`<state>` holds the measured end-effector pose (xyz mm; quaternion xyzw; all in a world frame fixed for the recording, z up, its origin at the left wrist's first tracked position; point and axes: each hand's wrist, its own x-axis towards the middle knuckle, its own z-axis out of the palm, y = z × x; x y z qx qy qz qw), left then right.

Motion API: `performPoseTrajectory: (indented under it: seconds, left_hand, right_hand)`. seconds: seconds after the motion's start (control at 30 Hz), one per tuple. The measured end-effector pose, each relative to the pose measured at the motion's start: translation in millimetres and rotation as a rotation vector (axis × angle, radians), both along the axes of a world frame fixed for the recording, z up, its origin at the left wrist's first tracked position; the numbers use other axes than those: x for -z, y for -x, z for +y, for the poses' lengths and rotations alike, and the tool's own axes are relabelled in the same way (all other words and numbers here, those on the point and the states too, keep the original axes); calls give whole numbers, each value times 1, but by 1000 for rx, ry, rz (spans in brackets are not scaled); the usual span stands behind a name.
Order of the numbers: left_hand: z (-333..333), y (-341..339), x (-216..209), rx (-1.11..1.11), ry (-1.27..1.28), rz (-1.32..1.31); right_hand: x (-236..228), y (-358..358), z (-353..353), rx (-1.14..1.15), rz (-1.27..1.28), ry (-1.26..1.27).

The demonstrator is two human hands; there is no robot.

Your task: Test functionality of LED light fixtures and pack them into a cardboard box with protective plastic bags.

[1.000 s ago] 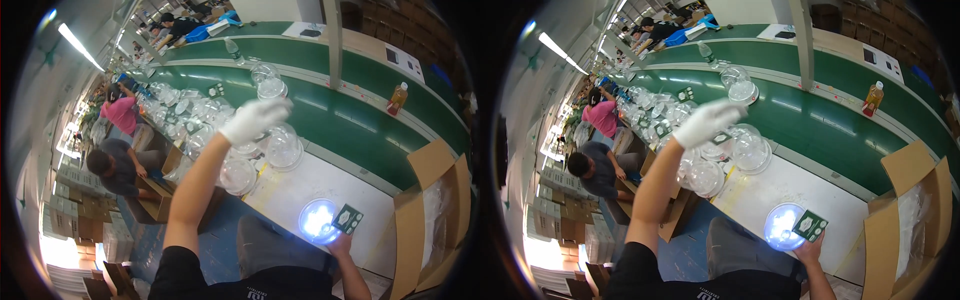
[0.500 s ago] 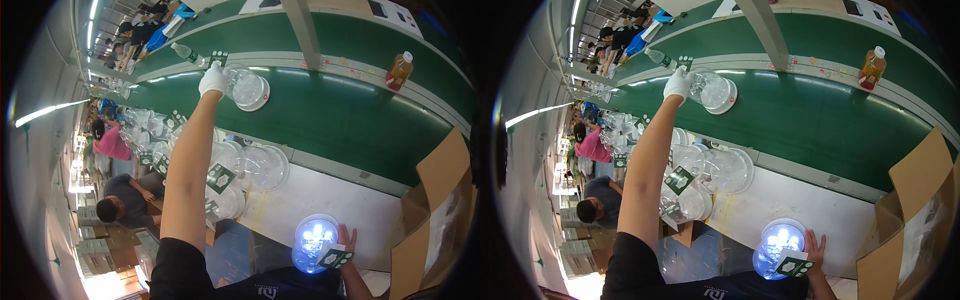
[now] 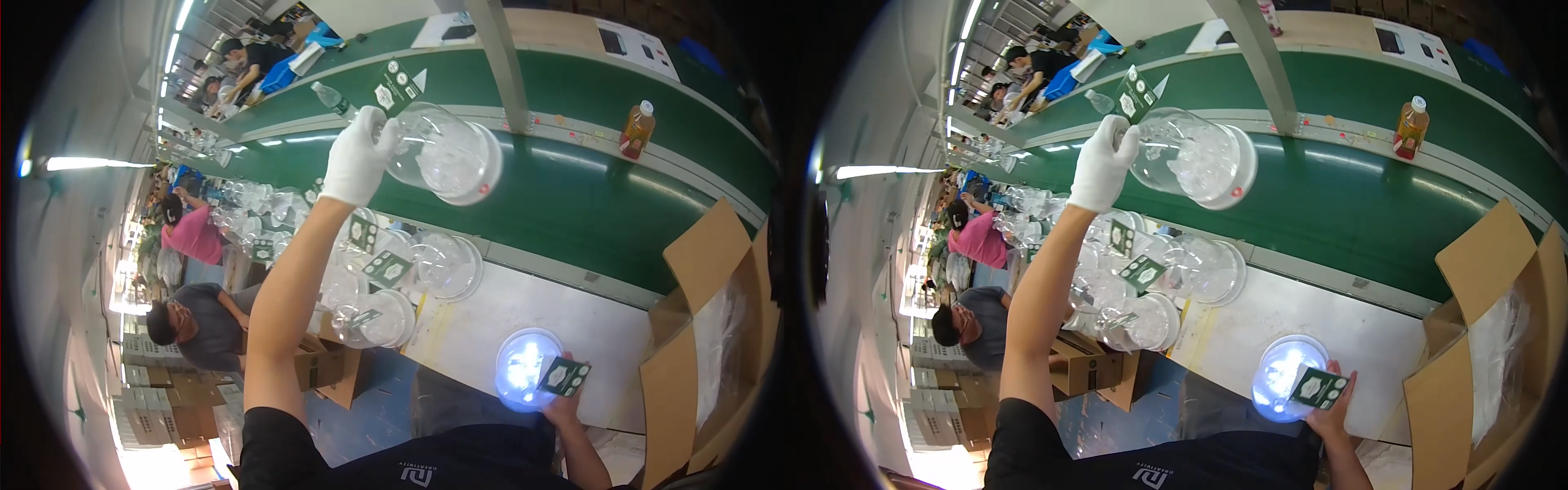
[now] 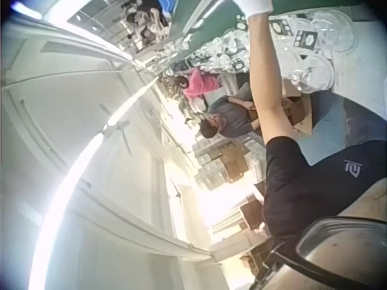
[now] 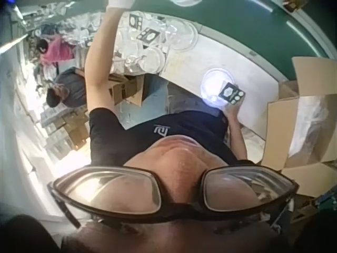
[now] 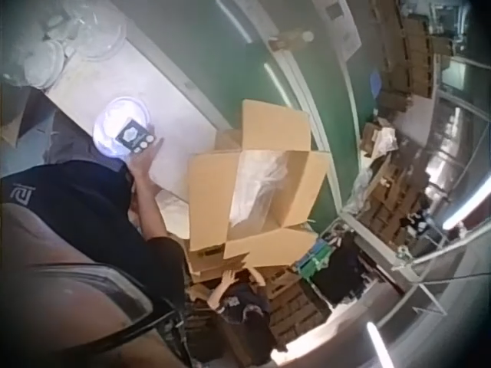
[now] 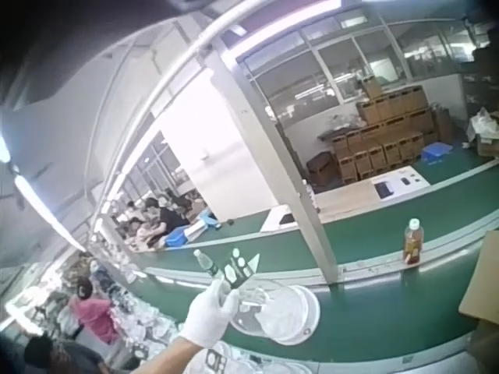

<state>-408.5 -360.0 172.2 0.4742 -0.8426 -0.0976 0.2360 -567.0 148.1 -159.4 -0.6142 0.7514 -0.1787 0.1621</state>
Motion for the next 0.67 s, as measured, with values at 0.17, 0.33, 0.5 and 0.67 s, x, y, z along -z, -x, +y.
performPoseTrajectory:
  seconds: [0.17,0.33,0.5,0.67]
  left_hand:
    - [96,-41,-56,85,-22,261]
    - [178,-81,-68,75,37,239]
    - [258,-144,-31,-6,142,141]
    - [308,-183,48,-40,129,110]
  right_hand:
    - [27,14,3,217,-137,196]
    - [-22,30,-36,283,-82,105]
    - [-24,-29,9,237,-317,242]
    - [-74,-90,10,-142,-878,55]
